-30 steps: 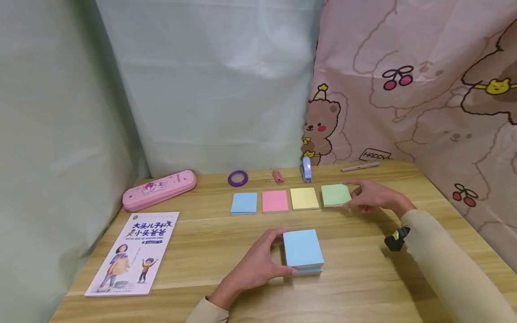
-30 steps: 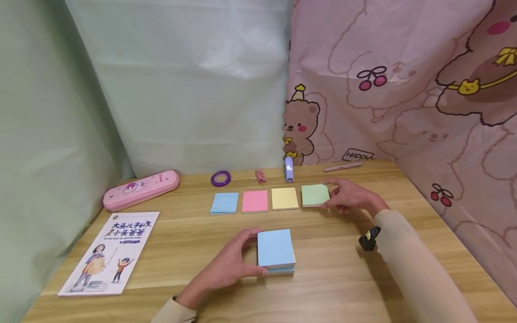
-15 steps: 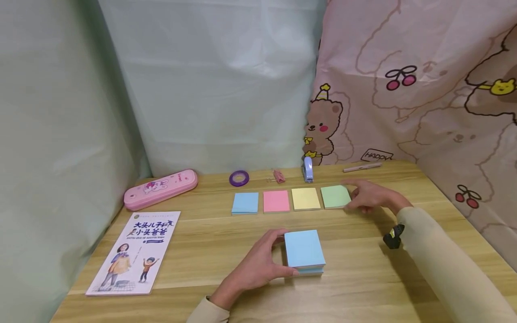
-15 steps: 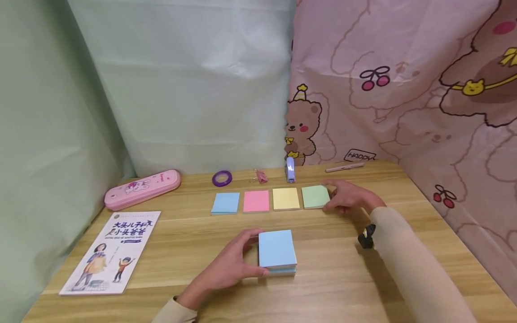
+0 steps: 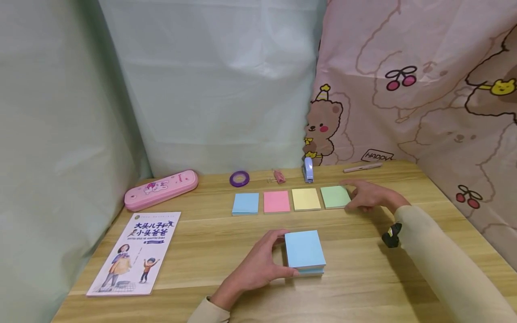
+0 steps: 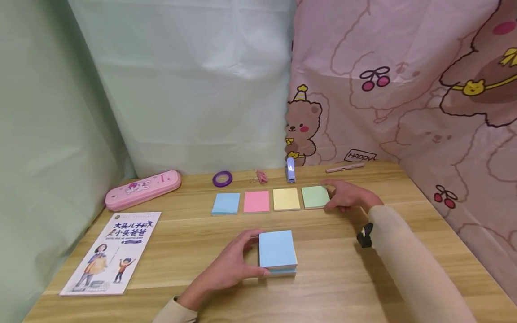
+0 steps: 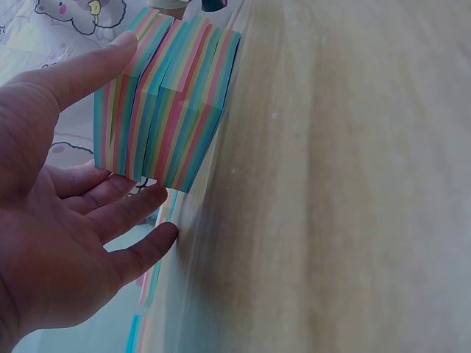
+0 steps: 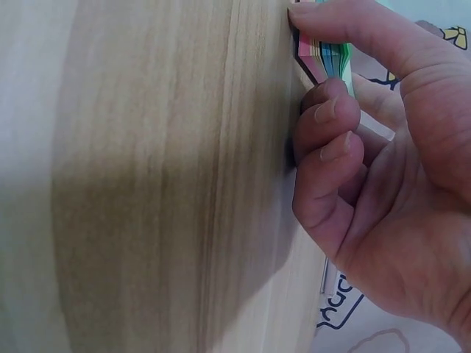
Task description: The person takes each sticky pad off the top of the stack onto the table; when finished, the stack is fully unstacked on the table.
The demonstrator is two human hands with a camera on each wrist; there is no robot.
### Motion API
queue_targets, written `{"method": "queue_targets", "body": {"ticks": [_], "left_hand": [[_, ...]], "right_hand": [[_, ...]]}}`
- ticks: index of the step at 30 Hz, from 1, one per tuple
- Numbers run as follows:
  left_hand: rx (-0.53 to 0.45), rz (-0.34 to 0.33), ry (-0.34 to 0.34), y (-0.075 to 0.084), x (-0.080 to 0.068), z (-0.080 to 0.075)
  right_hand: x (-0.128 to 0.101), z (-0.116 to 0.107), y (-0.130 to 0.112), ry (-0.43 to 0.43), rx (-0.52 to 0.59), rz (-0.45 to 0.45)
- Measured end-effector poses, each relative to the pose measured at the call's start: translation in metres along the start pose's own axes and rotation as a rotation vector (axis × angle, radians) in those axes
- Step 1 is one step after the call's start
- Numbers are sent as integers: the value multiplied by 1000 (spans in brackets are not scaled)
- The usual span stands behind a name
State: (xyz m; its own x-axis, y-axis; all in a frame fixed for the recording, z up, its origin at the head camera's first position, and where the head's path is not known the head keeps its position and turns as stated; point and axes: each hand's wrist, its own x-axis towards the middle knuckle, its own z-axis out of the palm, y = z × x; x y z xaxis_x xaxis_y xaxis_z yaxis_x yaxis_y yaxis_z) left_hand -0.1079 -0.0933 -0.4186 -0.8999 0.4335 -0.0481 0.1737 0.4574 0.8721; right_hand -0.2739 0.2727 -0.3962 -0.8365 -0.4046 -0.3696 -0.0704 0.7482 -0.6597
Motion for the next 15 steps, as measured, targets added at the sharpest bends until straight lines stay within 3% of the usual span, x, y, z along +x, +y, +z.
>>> {"method": "queue_targets", "body": {"ticks": [15], "left_hand": [[3, 3, 0, 0, 0, 1]], "right_hand": [[1, -1, 0, -10, 23, 9]]}}
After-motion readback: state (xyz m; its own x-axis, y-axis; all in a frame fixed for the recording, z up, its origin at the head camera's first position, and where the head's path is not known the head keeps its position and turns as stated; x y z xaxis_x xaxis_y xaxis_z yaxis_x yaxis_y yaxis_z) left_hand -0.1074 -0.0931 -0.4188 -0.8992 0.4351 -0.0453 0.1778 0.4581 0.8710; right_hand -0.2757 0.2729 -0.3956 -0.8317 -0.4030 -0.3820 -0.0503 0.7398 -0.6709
